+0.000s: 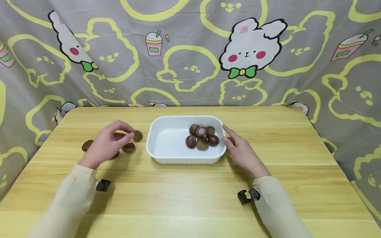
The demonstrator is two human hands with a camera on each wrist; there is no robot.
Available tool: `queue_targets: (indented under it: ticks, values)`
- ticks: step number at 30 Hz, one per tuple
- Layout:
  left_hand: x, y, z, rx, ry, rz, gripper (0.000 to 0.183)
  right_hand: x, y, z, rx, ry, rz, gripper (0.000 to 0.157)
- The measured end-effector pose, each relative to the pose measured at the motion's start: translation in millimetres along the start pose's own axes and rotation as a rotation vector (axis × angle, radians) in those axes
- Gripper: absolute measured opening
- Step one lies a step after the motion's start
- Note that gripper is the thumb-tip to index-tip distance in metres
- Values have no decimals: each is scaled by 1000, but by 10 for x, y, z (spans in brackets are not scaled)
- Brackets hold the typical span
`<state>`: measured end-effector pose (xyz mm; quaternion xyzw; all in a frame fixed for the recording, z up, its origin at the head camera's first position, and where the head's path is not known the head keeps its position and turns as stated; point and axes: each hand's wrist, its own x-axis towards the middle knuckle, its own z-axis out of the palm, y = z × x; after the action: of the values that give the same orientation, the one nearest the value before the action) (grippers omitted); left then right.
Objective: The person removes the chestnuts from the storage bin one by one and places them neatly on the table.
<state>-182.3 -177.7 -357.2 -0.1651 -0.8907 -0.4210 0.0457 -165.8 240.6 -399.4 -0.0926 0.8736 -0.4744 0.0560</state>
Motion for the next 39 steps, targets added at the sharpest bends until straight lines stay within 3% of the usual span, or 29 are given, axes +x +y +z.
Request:
queue_targets:
  ticks: [6,14,29,39]
  values:
    - [175,224,340,-88,-57,94,15,6,9,-1,20,-1,-3,55]
    - [379,442,701,-81,-149,133,19,15,28,1,46,-5,-13,55]
    - [642,535,1170,126,-375,32,43,1,27,4,-8,-5,10,55]
    - [641,554,1293,229,-411,70,45,13,23,8,8,2,-2,55]
